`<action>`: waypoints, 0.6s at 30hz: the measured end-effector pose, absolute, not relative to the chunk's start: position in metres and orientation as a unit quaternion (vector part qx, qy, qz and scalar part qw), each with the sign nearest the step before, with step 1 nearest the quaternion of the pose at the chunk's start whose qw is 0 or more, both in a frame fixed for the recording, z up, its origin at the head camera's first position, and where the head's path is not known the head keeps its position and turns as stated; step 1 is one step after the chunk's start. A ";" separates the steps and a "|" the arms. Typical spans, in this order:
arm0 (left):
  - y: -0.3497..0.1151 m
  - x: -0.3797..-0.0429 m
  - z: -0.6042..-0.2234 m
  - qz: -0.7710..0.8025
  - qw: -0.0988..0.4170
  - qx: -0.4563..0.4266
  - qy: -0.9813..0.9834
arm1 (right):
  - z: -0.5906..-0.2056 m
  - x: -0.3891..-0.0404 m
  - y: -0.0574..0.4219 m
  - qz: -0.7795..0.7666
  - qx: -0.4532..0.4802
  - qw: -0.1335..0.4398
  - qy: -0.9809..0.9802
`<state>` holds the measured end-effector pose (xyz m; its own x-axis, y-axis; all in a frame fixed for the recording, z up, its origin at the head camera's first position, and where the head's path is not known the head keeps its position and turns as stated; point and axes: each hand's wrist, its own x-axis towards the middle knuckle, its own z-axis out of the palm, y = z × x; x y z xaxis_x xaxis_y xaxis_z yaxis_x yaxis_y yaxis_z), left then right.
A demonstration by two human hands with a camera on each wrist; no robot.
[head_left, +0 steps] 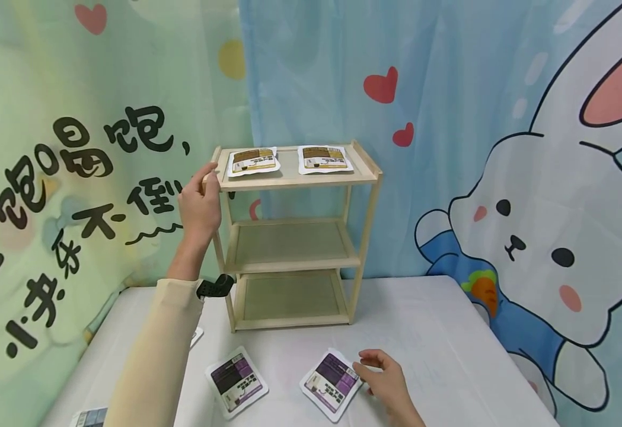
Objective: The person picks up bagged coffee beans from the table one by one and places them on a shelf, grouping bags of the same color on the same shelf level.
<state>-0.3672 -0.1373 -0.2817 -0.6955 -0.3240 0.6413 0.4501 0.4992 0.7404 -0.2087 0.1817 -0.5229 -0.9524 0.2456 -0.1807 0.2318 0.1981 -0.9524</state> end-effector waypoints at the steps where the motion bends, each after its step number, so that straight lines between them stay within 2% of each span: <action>1: -0.137 -0.367 -0.282 -0.498 0.390 -0.041 -0.773 | -0.524 -0.207 0.180 0.617 -0.157 0.006 -0.771; 8: -0.138 -0.366 -0.279 -0.494 0.397 -0.046 -0.772 | -0.530 -0.205 0.167 0.576 -0.174 0.005 -0.799; 18: -0.136 -0.366 -0.282 -0.494 0.399 -0.043 -0.771 | -0.545 -0.206 0.162 0.432 -0.115 0.049 -0.893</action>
<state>-0.3656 -0.1361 -0.2822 -0.6786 -0.3282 0.6571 0.4601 0.5073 0.7286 -0.2058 0.1618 -0.5453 -0.9687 0.2481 -0.0109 0.1626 0.6005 -0.7829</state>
